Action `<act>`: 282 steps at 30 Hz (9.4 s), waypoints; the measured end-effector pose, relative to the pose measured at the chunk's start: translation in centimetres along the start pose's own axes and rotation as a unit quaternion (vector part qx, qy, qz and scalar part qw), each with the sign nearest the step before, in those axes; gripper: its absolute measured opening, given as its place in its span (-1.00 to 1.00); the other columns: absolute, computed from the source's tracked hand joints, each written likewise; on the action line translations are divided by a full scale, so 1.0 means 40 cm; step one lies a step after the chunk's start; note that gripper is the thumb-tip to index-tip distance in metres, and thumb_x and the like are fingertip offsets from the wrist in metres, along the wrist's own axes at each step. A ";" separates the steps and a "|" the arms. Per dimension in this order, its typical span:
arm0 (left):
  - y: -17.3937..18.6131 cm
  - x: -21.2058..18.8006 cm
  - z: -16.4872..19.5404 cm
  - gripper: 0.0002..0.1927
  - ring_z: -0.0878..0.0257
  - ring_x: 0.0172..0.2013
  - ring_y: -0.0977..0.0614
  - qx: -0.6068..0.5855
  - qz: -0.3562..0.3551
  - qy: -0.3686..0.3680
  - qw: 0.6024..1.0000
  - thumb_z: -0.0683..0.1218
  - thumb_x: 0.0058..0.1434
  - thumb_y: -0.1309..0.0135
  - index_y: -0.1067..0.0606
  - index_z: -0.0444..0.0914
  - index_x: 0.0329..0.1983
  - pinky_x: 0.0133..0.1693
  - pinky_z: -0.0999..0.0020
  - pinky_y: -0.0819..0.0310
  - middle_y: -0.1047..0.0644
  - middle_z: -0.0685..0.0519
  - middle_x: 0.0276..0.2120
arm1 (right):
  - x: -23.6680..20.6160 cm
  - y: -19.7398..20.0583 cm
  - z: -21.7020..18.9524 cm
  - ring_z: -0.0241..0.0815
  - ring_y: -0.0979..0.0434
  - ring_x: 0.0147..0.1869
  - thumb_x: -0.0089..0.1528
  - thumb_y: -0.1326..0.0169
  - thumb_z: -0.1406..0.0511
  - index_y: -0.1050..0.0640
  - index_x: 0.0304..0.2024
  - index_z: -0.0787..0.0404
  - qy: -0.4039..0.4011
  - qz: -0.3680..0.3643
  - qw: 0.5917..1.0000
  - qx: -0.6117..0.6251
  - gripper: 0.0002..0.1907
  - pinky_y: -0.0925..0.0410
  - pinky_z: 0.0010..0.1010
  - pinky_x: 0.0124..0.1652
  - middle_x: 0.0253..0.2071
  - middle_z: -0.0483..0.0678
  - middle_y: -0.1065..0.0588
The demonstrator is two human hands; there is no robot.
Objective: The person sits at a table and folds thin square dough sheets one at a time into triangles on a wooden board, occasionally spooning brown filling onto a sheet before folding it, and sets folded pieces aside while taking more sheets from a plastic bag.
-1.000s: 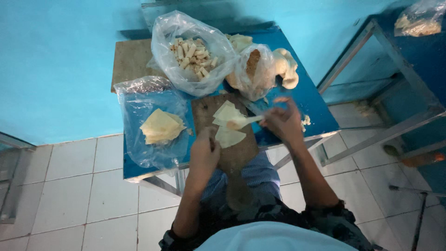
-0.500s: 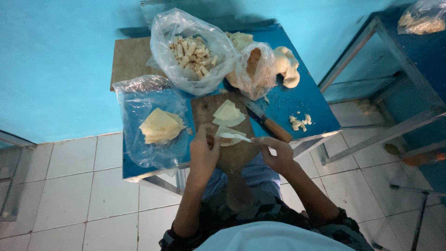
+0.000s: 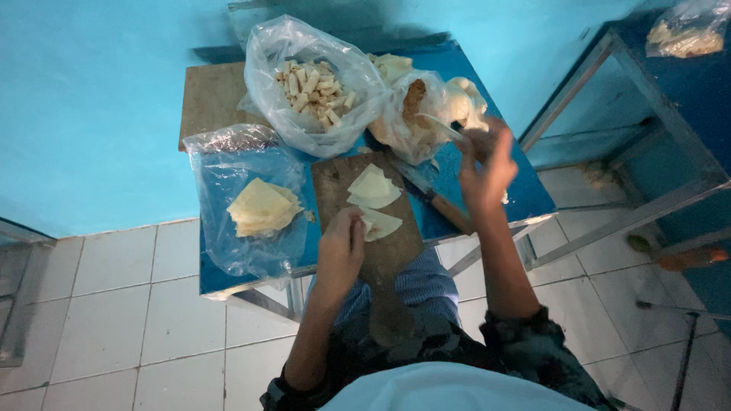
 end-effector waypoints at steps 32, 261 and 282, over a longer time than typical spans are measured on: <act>-0.021 0.005 -0.004 -0.67 -0.04 -0.14 -0.62 0.001 -0.063 0.029 0.998 -0.30 0.16 -0.11 -0.49 -0.31 0.01 -0.15 0.13 -0.53 -0.49 -0.14 -0.11 | -0.304 -0.145 -0.226 0.01 -0.62 0.13 0.20 -0.21 0.48 -0.36 0.25 0.26 -0.039 -0.239 0.970 0.031 -0.42 -0.49 -0.25 0.04 0.01 0.08 -0.53; 0.070 0.007 0.005 -0.73 -0.14 -0.25 -0.61 0.050 0.009 0.007 0.999 -0.26 0.25 -0.10 -0.45 -0.32 0.02 -0.22 0.04 -0.47 -0.56 -0.22 -0.26 | 0.077 -0.022 -0.050 0.09 -0.66 0.12 0.32 -0.23 0.46 -0.37 0.24 0.36 -0.004 -0.058 0.998 -0.031 -0.52 -0.56 -0.22 0.05 0.08 0.19 -0.58; 0.047 0.002 0.011 -0.76 -0.14 -0.16 -0.56 0.061 -0.026 -0.048 0.997 -0.30 0.18 -0.10 -0.46 -0.34 -0.07 -0.13 0.03 -0.43 -0.54 -0.18 -0.26 | -0.245 -0.166 -0.246 0.02 -0.59 -0.05 0.19 -0.21 0.41 -0.47 0.23 0.13 -0.116 -0.278 0.953 0.031 -0.47 -0.43 -0.22 -0.05 -0.21 0.01 -0.55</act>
Point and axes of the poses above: each hand's wrist, its own x-axis towards the middle knuckle, its own y-axis out of the back of the hand, z = x × y, the point moved 7 cm from there along x, towards the middle knuckle
